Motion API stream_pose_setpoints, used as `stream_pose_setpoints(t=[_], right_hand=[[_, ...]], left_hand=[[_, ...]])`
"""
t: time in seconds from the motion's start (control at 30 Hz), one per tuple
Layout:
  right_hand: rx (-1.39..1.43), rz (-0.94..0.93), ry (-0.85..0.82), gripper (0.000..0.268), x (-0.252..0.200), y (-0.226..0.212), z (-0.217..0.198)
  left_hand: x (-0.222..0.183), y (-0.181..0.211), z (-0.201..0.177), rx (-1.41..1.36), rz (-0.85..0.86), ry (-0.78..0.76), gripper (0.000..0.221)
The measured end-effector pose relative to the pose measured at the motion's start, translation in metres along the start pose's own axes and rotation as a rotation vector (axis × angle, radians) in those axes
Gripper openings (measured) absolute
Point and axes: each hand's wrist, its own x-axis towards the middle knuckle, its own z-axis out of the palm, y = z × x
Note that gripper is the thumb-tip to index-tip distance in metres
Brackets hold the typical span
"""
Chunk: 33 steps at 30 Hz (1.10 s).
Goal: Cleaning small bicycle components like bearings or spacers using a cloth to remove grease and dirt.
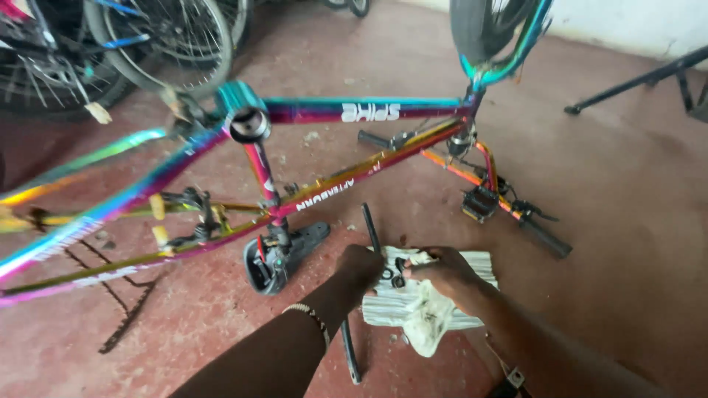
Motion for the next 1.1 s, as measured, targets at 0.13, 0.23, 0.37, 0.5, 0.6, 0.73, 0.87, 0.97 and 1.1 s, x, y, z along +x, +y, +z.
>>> stream_pose_setpoints(t=[0.13, 0.23, 0.37, 0.5, 0.6, 0.73, 0.87, 0.97, 1.1], right_hand=[[0.124, -0.153, -0.126, 0.029, -0.039, -0.092, 0.007], [-0.028, -0.159, -0.084, 0.026, -0.151, -0.214, 0.019], [0.073, 0.031, 0.166, 0.079, -0.234, -0.282, 0.026], [0.365, 0.063, 0.214, 0.027, -0.304, -0.317, 0.021], [0.584, 0.063, 0.182, 0.038, -0.352, -0.343, 0.026], [0.544, -0.251, 0.05, 0.067, -0.351, -0.336, 0.032], [0.116, -0.286, 0.077, 0.041, -0.333, -0.339, 0.046], [-0.169, -0.738, 0.163, 0.035, -0.301, -0.328, 0.048], [-0.233, -0.633, 0.176, 0.036, -0.276, -0.321, 0.056]], left_hand=[[-0.125, 0.056, -0.039, -0.507, 0.103, -0.176, 0.016], [-0.168, 0.069, -0.045, -0.833, 0.203, -0.072, 0.013], [-0.316, 0.114, -0.094, -0.823, 0.087, 0.092, 0.033], [-0.4, 0.118, -0.122, -0.882, 0.269, 0.122, 0.015], [-0.404, 0.094, -0.123, -0.865, 0.446, 0.133, 0.018], [-0.418, 0.1, -0.134, -0.574, 0.513, 0.192, 0.026], [-0.42, 0.121, -0.148, -0.464, 0.529, 0.24, 0.013], [-0.391, 0.121, -0.145, -0.384, 0.782, 0.278, 0.028], [-0.359, 0.117, -0.141, -0.201, 0.728, 0.387, 0.023]])
